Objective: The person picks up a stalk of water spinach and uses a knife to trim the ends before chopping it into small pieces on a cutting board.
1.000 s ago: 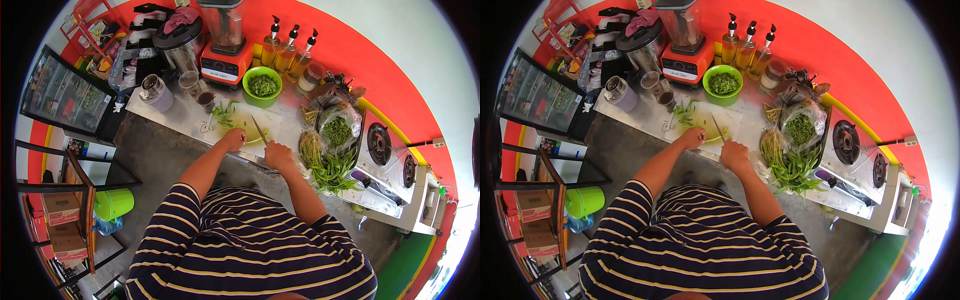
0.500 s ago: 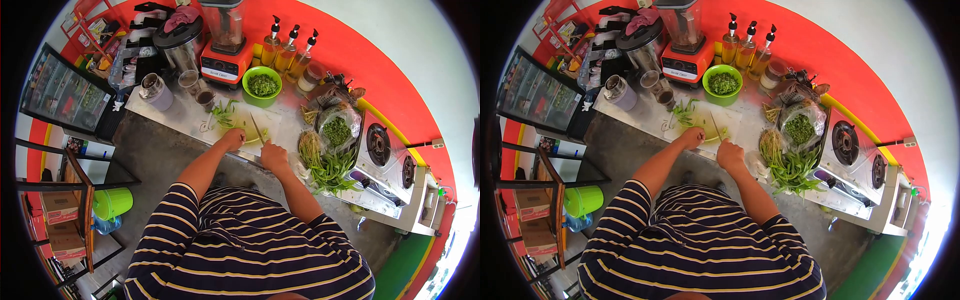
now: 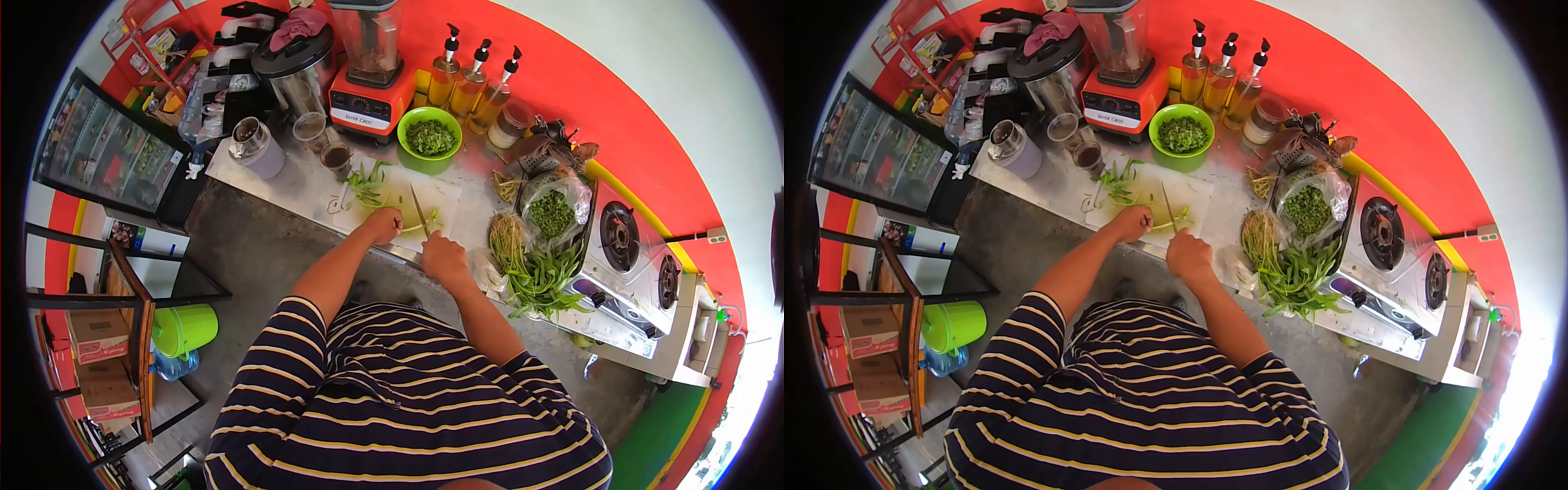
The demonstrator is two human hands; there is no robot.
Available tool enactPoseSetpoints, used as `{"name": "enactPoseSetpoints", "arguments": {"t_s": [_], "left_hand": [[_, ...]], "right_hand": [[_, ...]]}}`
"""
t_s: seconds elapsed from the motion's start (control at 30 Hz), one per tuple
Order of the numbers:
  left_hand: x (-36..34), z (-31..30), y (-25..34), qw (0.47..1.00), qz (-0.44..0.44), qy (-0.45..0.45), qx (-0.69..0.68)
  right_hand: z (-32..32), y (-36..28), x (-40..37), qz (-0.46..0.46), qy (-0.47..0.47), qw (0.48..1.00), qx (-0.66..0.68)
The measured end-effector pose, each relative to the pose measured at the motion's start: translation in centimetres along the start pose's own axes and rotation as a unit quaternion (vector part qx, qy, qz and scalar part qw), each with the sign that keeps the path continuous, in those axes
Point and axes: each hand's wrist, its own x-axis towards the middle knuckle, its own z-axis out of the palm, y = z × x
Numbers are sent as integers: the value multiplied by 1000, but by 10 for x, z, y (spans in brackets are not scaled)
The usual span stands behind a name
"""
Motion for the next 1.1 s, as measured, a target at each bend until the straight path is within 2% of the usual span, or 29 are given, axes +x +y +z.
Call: {"name": "enactPoseSetpoints", "arguments": {"t_s": [0.17,0.23,0.4,0.63,0.7,0.83,0.93,1.0,1.1], "left_hand": [[0,-4,6,999,-38,-9,-11],[0,-2,6,998,-54,-16,-21],[-3,-2,8,1000,-25,4,0],[0,1,5,997,-73,1,-23],[1,2,1,999,-41,0,5],[5,-4,8,998,-13,0,60],[15,-11,15,994,-42,-48,92],[21,-14,20,985,-47,-92,138],[22,-14,28,971,-59,-121,200]], "right_hand": [[46,0,0,42,-9,997,62],[41,-1,9,44,-14,997,66],[16,1,18,9,-16,999,39],[44,-5,15,22,3,999,50],[43,-3,33,-5,24,999,23],[24,4,33,-23,1,1000,6],[35,3,16,-12,23,1000,6],[44,-6,7,36,-10,999,34],[43,-14,10,57,-3,996,68]]}}
